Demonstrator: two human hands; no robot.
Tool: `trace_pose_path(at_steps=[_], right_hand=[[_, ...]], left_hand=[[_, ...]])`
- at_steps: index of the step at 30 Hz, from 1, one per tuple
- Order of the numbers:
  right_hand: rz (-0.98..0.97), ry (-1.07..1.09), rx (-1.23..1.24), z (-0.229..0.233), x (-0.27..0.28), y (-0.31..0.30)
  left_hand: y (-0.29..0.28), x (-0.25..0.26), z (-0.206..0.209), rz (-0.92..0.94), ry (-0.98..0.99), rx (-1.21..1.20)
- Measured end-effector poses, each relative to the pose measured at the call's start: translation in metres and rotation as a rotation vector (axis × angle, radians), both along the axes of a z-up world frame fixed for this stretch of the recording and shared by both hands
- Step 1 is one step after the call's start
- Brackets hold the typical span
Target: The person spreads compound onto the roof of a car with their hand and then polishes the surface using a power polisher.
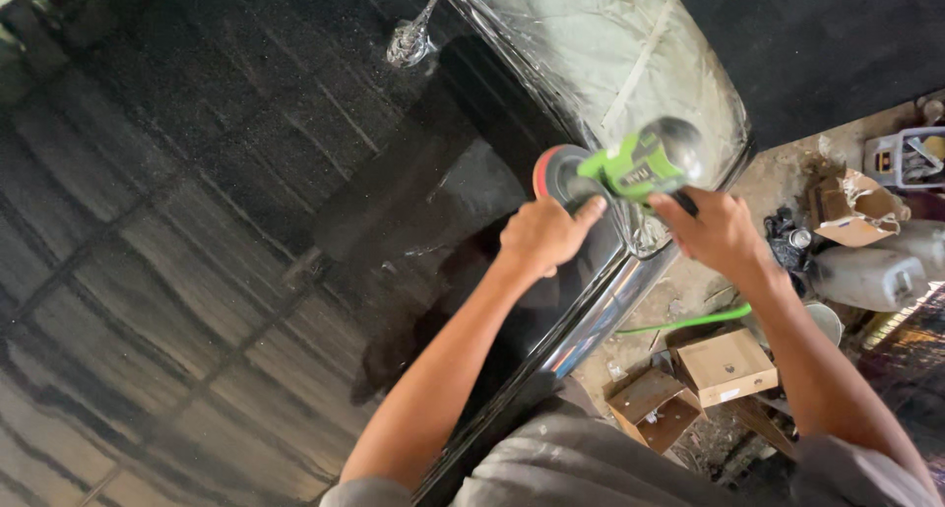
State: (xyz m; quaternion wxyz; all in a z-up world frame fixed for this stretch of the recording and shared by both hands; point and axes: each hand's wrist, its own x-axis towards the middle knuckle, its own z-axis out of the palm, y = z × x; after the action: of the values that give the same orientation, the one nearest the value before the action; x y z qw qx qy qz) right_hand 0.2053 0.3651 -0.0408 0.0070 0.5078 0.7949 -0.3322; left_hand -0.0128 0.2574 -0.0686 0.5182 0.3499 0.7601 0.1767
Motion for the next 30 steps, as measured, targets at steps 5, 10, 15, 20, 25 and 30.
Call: trace_pose_path(at_steps=[5, 10, 15, 20, 25, 30], right_hand=[[-0.016, -0.017, 0.026, -0.006, 0.03, -0.022], [0.075, 0.039, 0.058, -0.003, -0.012, 0.001], [0.161, 0.085, 0.055, 0.007, -0.077, 0.035], [0.305, 0.076, 0.116, 0.005, -0.129, 0.071], [0.231, 0.064, 0.046, 0.007, -0.175, 0.08], [0.269, 0.097, 0.084, 0.014, -0.196, 0.066]], left_hand=[[-0.013, 0.02, 0.008, -0.055, -0.069, -0.075], [-0.006, -0.015, 0.014, 0.023, -0.072, -0.012], [0.011, -0.065, 0.013, 0.175, -0.058, 0.014], [0.029, -0.111, 0.007, 0.234, -0.024, 0.056], [0.04, -0.154, 0.017, 0.261, 0.029, 0.063], [0.029, -0.171, 0.015, 0.272, 0.055, -0.002]])
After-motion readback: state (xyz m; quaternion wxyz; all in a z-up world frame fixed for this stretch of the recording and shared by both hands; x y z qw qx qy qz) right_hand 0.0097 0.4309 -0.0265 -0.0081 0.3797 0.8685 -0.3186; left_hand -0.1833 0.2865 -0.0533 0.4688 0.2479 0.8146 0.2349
